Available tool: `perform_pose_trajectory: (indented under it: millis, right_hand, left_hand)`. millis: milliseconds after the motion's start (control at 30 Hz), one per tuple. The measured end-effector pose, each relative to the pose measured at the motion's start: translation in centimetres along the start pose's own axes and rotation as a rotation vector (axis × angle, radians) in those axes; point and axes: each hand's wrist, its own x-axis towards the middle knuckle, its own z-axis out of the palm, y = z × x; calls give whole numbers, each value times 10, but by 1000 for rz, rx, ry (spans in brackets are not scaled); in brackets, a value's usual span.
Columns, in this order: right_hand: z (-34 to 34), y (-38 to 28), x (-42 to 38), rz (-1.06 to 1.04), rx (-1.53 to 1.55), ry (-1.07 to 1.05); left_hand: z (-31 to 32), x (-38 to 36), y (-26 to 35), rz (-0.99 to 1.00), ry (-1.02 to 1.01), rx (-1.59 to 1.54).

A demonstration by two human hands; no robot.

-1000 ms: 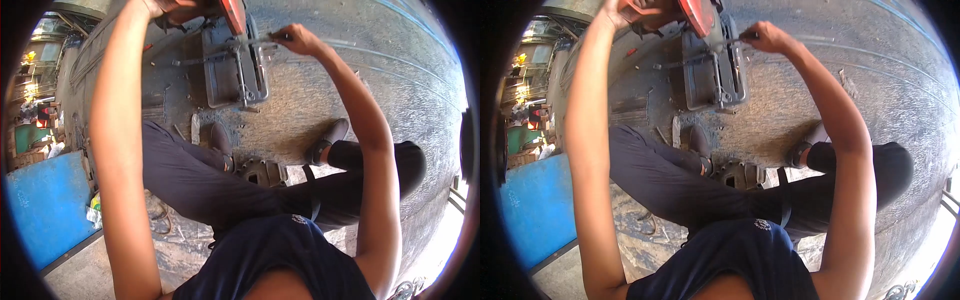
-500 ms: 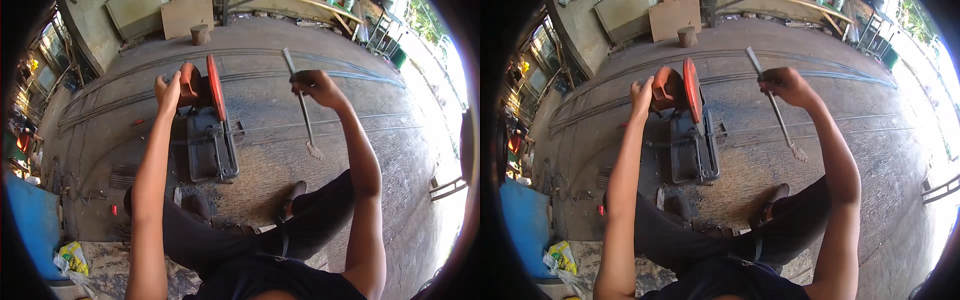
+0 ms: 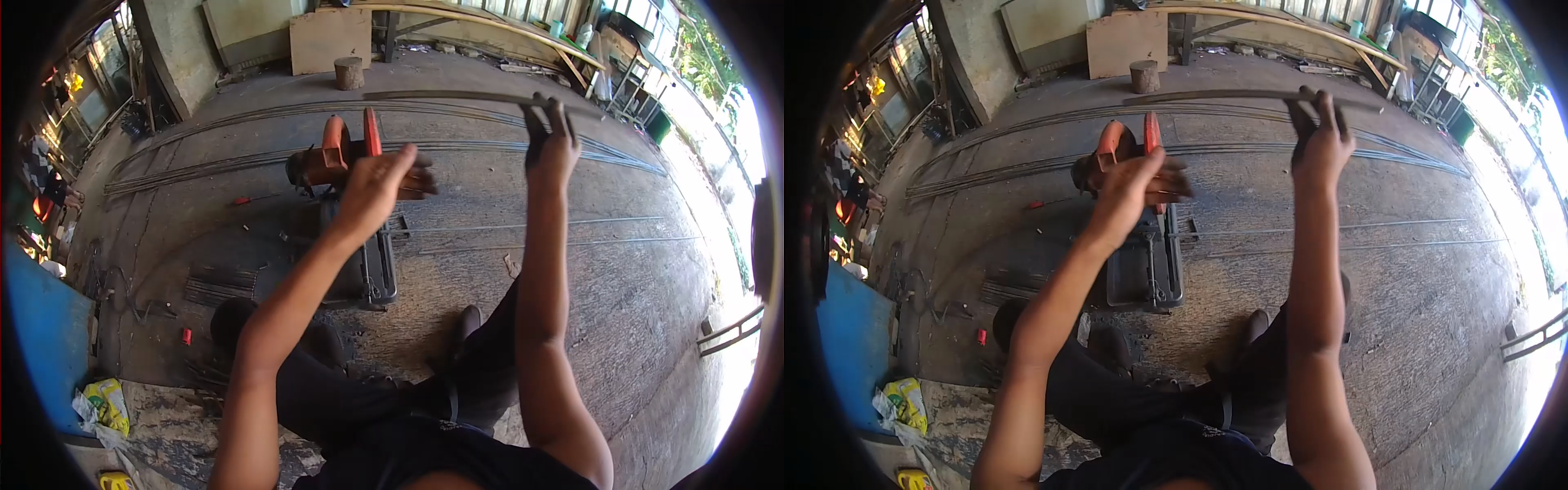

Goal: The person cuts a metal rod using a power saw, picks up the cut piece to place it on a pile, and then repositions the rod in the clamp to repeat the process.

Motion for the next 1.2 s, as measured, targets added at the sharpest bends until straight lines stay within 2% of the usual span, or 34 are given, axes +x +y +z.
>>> perform_pose_trajectory:
  millis: [33, 67, 133, 233, 367, 467, 800, 867, 967, 1200]
  right_hand:
    - [2, 10, -10, 50, 38, 48]
    - [3, 20, -19, 103, 76, 97]
    - [-2, 40, -31, 174, 98, 89]
    - [0, 62, -45, 338, 185, 106]
    - [7, 86, -55, 418, 206, 145]
    - [6, 97, -55, 470, 249, 139]
    - [11, 101, -59, 498, 291, 94]
    - [6, 105, -58, 449, 186, -69]
    - [16, 95, -65, 484, 306, -32]
    - [21, 94, -71, 512, 359, -69]
  left_hand:
    - [3, 4, -10, 53, -22, -70]
    - [6, 6, -13, 24, 45, -99]
    - [11, 13, -20, 102, 211, -285]
    - [0, 22, -30, 195, 267, -430]
    - [-8, 30, -22, 321, 332, -524]
    - [-9, 33, -22, 318, 381, -526]
    - [-9, 33, -22, 386, 362, -505]
    - [-7, 31, -20, 407, 355, -552]
    - [-11, 32, -21, 405, 348, -590]
    - [-13, 28, -19, 415, 350, -642]
